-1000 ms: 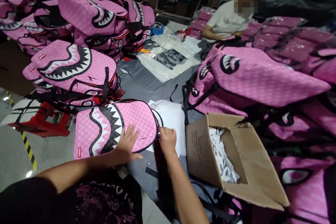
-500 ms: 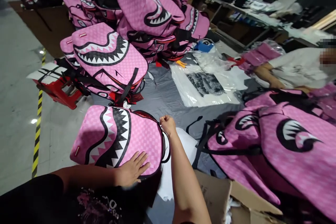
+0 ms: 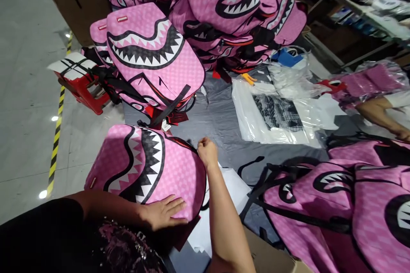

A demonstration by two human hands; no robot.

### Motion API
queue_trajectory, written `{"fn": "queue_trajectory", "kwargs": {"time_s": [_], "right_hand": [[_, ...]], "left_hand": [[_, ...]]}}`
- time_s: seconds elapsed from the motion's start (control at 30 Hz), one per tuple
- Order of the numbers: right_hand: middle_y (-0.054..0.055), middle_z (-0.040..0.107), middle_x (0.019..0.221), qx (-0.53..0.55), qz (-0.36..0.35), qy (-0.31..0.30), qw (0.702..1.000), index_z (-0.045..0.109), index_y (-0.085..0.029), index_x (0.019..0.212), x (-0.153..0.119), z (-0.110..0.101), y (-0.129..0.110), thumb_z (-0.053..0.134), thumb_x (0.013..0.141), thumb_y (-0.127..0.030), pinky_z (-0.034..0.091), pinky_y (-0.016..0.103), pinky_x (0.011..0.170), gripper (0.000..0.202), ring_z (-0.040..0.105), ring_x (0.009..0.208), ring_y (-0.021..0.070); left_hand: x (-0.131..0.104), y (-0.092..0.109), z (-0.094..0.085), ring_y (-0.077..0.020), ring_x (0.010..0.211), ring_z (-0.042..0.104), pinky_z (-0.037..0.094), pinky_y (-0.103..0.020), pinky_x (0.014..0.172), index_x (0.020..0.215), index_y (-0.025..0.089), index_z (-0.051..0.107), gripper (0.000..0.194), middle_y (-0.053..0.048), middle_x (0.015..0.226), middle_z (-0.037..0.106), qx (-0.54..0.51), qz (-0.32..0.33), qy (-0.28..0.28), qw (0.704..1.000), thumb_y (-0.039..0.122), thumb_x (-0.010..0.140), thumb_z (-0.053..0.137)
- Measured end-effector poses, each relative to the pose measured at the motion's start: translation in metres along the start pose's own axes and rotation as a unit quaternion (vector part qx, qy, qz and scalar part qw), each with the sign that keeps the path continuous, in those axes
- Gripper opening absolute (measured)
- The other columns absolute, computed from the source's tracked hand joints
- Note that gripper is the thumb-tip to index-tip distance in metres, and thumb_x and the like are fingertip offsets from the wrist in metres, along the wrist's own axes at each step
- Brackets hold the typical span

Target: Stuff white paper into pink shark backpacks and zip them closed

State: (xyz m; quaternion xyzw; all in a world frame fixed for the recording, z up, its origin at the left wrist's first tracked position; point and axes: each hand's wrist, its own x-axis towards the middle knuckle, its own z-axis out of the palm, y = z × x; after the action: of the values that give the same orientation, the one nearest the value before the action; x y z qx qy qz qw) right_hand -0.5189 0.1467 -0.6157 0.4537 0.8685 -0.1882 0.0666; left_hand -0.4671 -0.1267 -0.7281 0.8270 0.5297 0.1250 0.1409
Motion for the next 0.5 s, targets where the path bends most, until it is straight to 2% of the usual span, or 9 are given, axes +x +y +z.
{"fn": "queue_trajectory", "kwargs": {"time_s": [0.07, 0.1, 0.2, 0.27, 0.33, 0.43, 0.5], "right_hand": [[0.016, 0.074, 0.096, -0.039, 0.020, -0.019, 0.999, 0.068, -0.013, 0.108, -0.005, 0.003, 0.001, 0.047, 0.086, -0.015, 0.041, 0.029, 0.072, 0.030, 0.068, 0.089, 0.0259], [0.016, 0.074, 0.097, -0.053, 0.007, -0.016, 0.998, 0.067, -0.013, 0.111, -0.008, 0.007, -0.006, 0.047, 0.087, -0.015, 0.041, 0.030, 0.072, 0.032, 0.068, 0.089, 0.0264], [0.014, 0.075, 0.100, -0.043, -0.102, 0.004, 0.994, 0.062, -0.016, 0.121, -0.016, 0.024, -0.045, 0.043, 0.092, -0.017, 0.041, 0.030, 0.075, 0.035, 0.068, 0.090, 0.0253], [0.013, 0.074, 0.100, -0.034, -0.166, 0.006, 0.986, 0.061, -0.017, 0.119, -0.016, 0.033, -0.073, 0.042, 0.093, -0.017, 0.041, 0.030, 0.077, 0.033, 0.068, 0.090, 0.0247], [0.012, 0.074, 0.096, -0.006, -0.187, -0.010, 0.982, 0.063, -0.018, 0.111, -0.011, 0.039, -0.088, 0.043, 0.091, -0.017, 0.042, 0.030, 0.077, 0.028, 0.068, 0.088, 0.0242], [0.008, 0.072, 0.086, 0.169, -0.131, -0.019, 0.977, 0.061, -0.018, 0.104, -0.001, 0.042, -0.078, 0.042, 0.090, -0.024, 0.045, 0.029, 0.073, 0.024, 0.066, 0.076, 0.0208], [0.007, 0.071, 0.088, 0.338, -0.067, 0.011, 0.939, 0.057, -0.018, 0.108, 0.001, 0.039, -0.054, 0.040, 0.090, -0.035, 0.047, 0.029, 0.069, 0.029, 0.065, 0.070, 0.0178]], "left_hand": [[-0.003, 0.001, 0.001, -0.0353, 0.152, 0.022, 0.020, -0.051, 0.123, 0.159, 0.025, 0.026, 0.100, -0.019, 0.163, 0.024, -0.028, 0.027, -0.001, 0.999, 0.037, 0.072, 0.073], [-0.003, 0.002, 0.002, -0.0359, 0.151, 0.024, 0.020, -0.050, 0.123, 0.158, 0.025, 0.027, 0.098, -0.018, 0.163, 0.024, -0.039, 0.031, 0.003, 0.999, 0.036, 0.072, 0.073], [-0.004, 0.006, 0.010, -0.0377, 0.148, 0.032, 0.026, -0.052, 0.120, 0.154, 0.027, 0.038, 0.081, -0.018, 0.161, 0.030, -0.058, 0.037, 0.019, 0.997, 0.035, 0.079, 0.065], [-0.003, 0.008, 0.017, -0.0378, 0.145, 0.036, 0.032, -0.053, 0.117, 0.148, 0.028, 0.048, 0.066, -0.018, 0.159, 0.035, -0.056, 0.041, 0.027, 0.997, 0.034, 0.084, 0.059], [-0.001, 0.009, 0.020, -0.0379, 0.145, 0.038, 0.035, -0.053, 0.114, 0.144, 0.027, 0.053, 0.057, -0.020, 0.158, 0.037, -0.050, 0.034, 0.032, 0.998, 0.033, 0.088, 0.054], [0.003, 0.005, 0.005, -0.0383, 0.144, 0.038, 0.035, -0.052, 0.114, 0.150, 0.027, 0.046, 0.061, -0.022, 0.158, 0.035, -0.051, 0.047, 0.047, 0.997, 0.033, 0.090, 0.052], [0.004, -0.002, -0.022, -0.0356, 0.145, 0.038, 0.033, -0.048, 0.116, 0.152, 0.026, 0.042, 0.065, -0.020, 0.158, 0.035, -0.060, 0.073, 0.044, 0.995, 0.035, 0.089, 0.056]]}}
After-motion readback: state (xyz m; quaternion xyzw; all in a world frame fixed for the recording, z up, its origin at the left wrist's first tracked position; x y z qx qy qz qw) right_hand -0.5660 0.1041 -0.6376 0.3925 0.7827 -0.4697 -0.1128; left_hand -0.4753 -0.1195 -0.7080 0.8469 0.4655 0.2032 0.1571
